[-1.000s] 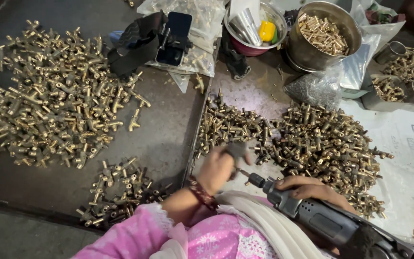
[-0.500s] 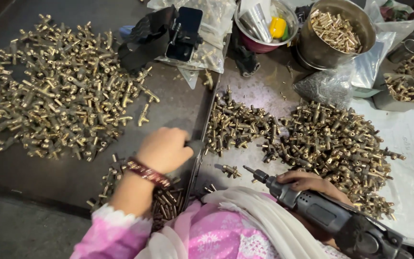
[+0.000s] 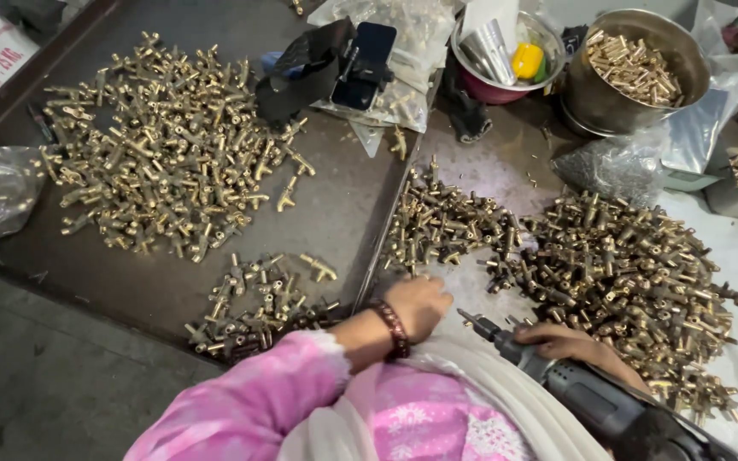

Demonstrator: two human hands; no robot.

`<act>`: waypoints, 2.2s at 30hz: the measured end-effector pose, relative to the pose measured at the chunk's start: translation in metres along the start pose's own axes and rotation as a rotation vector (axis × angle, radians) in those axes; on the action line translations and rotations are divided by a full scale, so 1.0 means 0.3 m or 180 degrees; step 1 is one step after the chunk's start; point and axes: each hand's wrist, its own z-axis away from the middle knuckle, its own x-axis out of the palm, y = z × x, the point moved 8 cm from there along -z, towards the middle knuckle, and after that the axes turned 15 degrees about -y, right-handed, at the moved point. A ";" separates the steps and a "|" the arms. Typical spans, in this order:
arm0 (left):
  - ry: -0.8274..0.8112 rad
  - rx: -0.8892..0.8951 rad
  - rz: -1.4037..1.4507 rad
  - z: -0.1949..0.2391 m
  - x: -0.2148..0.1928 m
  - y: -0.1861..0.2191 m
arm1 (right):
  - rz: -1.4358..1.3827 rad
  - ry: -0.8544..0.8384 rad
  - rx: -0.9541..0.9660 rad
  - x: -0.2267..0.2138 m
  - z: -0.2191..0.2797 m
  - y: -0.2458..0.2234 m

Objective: Grinding or polishing small brass T-shaped metal components using a handheld rotary tool.

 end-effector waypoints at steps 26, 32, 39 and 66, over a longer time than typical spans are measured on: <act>-0.0002 -0.2674 0.0009 0.368 -0.334 -0.376 | -0.0916 -0.0187 0.0656 -0.040 0.198 0.398; 0.0776 -0.3063 -0.0144 0.429 -0.606 -0.438 | -0.0710 0.0420 0.0351 0.020 -0.086 0.002; 0.1251 -0.1403 -0.0533 0.063 -0.537 -0.304 | -0.0763 0.0535 0.0133 0.028 -0.162 -0.042; 0.1036 0.0975 0.5392 -0.111 -0.304 0.014 | -0.0487 0.2029 0.0045 -0.160 -0.010 -0.279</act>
